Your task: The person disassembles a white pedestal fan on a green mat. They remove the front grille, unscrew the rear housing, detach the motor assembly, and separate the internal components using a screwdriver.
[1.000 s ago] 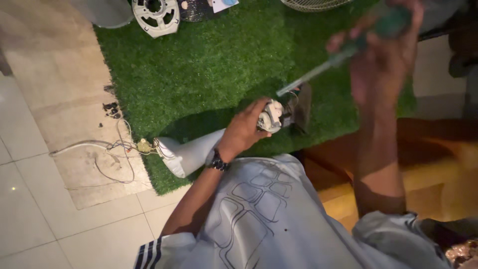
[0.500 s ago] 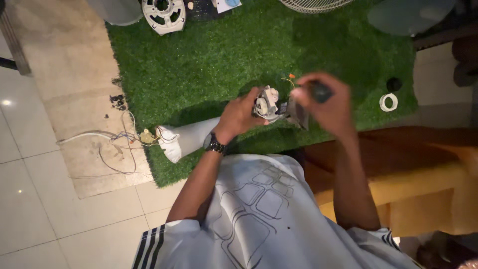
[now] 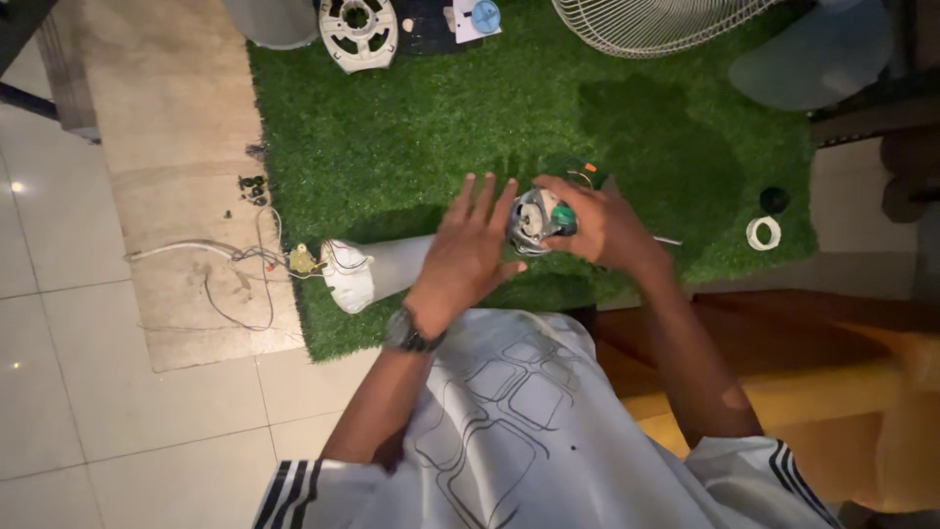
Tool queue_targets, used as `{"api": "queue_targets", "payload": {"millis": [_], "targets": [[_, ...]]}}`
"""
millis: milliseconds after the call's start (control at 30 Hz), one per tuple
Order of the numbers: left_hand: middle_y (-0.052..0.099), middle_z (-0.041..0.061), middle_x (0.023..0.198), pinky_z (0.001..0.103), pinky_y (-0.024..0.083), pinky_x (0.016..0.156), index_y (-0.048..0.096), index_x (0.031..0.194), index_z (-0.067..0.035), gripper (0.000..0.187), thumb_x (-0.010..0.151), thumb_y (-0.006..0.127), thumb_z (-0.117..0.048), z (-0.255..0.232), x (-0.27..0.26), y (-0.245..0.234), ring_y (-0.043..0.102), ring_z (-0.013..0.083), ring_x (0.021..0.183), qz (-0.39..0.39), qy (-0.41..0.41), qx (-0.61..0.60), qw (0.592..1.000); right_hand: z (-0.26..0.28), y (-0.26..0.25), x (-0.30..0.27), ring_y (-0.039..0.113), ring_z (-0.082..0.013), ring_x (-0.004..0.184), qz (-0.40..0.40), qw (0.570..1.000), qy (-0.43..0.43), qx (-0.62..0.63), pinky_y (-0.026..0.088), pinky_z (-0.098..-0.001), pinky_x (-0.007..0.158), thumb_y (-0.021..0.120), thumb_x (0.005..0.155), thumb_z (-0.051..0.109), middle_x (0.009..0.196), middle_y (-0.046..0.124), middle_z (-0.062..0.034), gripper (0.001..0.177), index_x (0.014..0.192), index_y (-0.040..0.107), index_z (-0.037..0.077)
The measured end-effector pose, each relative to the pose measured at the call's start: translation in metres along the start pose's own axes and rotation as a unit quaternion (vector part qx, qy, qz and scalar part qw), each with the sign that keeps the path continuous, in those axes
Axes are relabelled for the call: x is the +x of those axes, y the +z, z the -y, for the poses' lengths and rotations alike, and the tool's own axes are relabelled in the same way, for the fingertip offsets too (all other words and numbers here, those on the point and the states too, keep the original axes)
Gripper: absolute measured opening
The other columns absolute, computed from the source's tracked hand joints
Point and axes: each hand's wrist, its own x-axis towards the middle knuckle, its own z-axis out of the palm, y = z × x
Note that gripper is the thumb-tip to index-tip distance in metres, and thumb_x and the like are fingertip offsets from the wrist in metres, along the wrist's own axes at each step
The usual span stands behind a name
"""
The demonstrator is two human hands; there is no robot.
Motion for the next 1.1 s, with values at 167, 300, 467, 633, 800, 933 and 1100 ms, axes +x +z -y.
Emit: {"api": "queue_targets", "payload": {"millis": [167, 300, 467, 633, 800, 933, 1100], "targets": [[0.041, 0.023, 0.155, 0.056, 0.027, 0.122, 0.04, 0.151, -0.007, 0.096, 0.079, 0.087, -0.048, 0.026, -0.065, -0.083, 0.029, 0.0444, 0.149, -0.036, -0.007, 0.022, 0.999, -0.001, 0.0, -0.009, 0.066, -0.0339, 0.116, -0.032, 0.998, -0.039, 0.033, 0.04, -0.0474, 0.107, 0.089, 0.072, 0.027, 0.128, 0.069, -0.0128, 0.086, 0.147, 0.05, 0.015], [0.047, 0.027, 0.143, 0.055, 0.035, 0.11, 0.043, 0.142, -0.004, 0.118, 0.046, 0.095, -0.048, 0.048, -0.096, -0.099, 0.039, 0.0467, 0.135, -0.008, -0.136, -0.008, 0.991, 0.003, -0.001, -0.01, 0.064, -0.0341, 0.117, -0.017, 0.996, -0.046, 0.074, 0.047, -0.0438, 0.1, 0.09, 0.069, 0.024, 0.132, 0.066, -0.0166, 0.087, 0.145, 0.049, 0.013], [0.058, 0.02, 0.129, 0.049, 0.045, 0.109, 0.051, 0.134, -0.006, 0.086, 0.061, 0.092, -0.022, 0.064, -0.111, -0.072, 0.054, 0.0417, 0.127, -0.055, -0.129, -0.01, 0.99, 0.003, 0.005, -0.01, 0.065, -0.0336, 0.119, -0.007, 0.997, -0.005, 0.078, 0.048, -0.0439, 0.102, 0.092, 0.069, 0.027, 0.131, 0.067, -0.015, 0.089, 0.146, 0.049, 0.013], [0.062, 0.015, 0.117, 0.052, 0.039, 0.106, 0.058, 0.121, -0.007, 0.079, 0.054, 0.095, -0.025, 0.058, -0.1, -0.083, 0.056, 0.0369, 0.121, -0.024, -0.105, 0.056, 0.993, -0.018, 0.012, -0.016, 0.061, -0.036, 0.124, -0.019, 0.993, 0.044, 0.104, 0.049, -0.0477, 0.103, 0.094, 0.067, 0.028, 0.135, 0.063, -0.0168, 0.092, 0.147, 0.051, 0.015], [0.063, 0.014, 0.117, 0.056, 0.034, 0.112, 0.059, 0.124, -0.012, 0.08, 0.054, 0.094, -0.027, 0.023, -0.067, -0.133, 0.056, 0.0363, 0.118, -0.036, -0.015, 0.08, 0.996, -0.041, 0.029, -0.021, 0.063, -0.0313, 0.126, -0.064, 0.977, -0.017, 0.201, 0.034, -0.0534, 0.113, 0.096, 0.069, 0.022, 0.136, 0.065, -0.0173, 0.094, 0.147, 0.045, 0.013], [0.063, 0.018, 0.125, 0.056, 0.036, 0.109, 0.059, 0.13, -0.01, 0.087, 0.051, 0.091, -0.025, 0.002, -0.042, -0.168, 0.054, 0.041, 0.121, -0.038, 0.049, 0.114, 0.992, -0.035, 0.062, -0.006, 0.07, -0.0229, 0.105, -0.048, 0.939, 0.064, 0.334, 0.06, -0.0355, 0.07, 0.094, 0.064, 0.023, 0.129, 0.065, -0.0139, 0.094, 0.143, 0.043, 0.015], [0.064, 0.016, 0.124, 0.059, 0.036, 0.105, 0.061, 0.132, -0.012, 0.082, 0.055, 0.089, -0.02, -0.01, -0.015, -0.171, 0.055, 0.039, 0.123, 0.012, 0.074, 0.173, 0.982, -0.035, 0.09, 0.017, 0.067, -0.0178, 0.07, -0.03, 0.949, 0.069, 0.307, 0.05, -0.0239, 0.044, 0.093, 0.069, 0.024, 0.129, 0.07, -0.0109, 0.084, 0.141, 0.051, 0.013]]}}
